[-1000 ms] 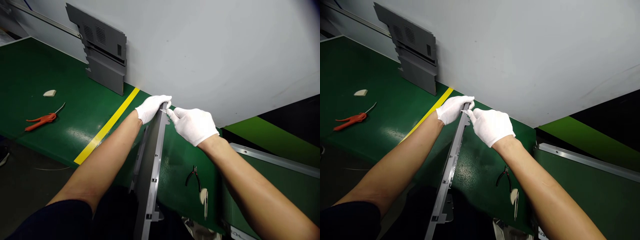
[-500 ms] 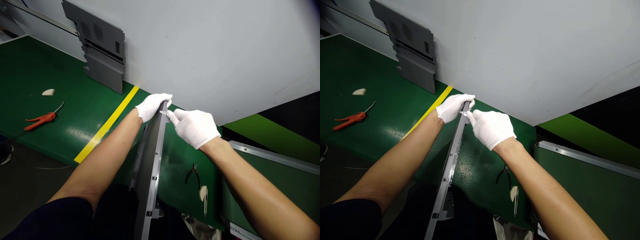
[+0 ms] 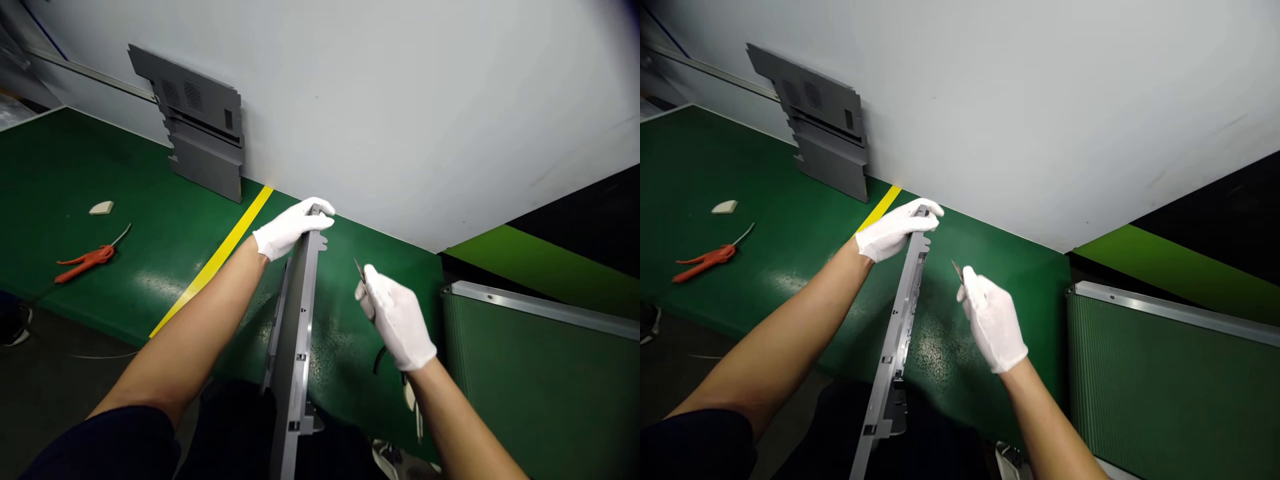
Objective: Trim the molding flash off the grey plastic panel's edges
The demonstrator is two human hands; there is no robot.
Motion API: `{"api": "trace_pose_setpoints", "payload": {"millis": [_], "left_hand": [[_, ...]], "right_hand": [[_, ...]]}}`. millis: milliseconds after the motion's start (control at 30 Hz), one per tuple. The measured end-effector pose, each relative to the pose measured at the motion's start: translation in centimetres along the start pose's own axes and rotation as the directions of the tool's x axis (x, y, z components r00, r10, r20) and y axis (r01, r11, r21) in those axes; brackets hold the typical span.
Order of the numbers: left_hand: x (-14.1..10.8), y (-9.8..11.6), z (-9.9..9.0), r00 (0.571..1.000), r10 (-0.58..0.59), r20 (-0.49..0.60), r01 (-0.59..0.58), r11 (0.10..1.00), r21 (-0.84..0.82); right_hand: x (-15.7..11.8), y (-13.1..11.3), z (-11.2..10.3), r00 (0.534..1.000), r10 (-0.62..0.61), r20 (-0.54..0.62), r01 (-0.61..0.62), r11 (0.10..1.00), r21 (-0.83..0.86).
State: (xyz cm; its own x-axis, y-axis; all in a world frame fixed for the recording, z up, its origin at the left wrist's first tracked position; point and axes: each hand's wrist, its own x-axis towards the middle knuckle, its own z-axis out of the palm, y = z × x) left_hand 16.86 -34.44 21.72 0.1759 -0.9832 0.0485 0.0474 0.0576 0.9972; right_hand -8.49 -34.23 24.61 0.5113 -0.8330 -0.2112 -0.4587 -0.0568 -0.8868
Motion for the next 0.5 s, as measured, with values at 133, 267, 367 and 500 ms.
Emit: {"api": "trace_pose_setpoints", "payload": {"millis": [133,267,367,500], "left_hand": [[-4.1,2.8,1.6,0.998,0.069,-0.003,-0.065,0.953,0.295],[-10.9,5.8,5.4,0.996,0.044,0.082,-0.082,0.836,0.543],[-14.4,5.9,7.8,0.909,-0.025,0.416,-0.232,0.799,0.555],[-12.4,5.0,8.2,0.877,0.111,0.467,-0.360,0.797,0.486]], "right_hand": [[-4.1,4.4,-0.2,0.985,0.170,0.003,-0.168,0.970,0.176],[-7.8,9.9,-0.5,0.933,0.359,0.016,-0.338,0.861,0.380],[-10.2,12.9,-0.1,0.891,0.453,0.027,-0.392,0.739,0.548],[-11.4,14.4,1.3,0.924,0.381,0.032,-0.309,0.696,0.648]]}}
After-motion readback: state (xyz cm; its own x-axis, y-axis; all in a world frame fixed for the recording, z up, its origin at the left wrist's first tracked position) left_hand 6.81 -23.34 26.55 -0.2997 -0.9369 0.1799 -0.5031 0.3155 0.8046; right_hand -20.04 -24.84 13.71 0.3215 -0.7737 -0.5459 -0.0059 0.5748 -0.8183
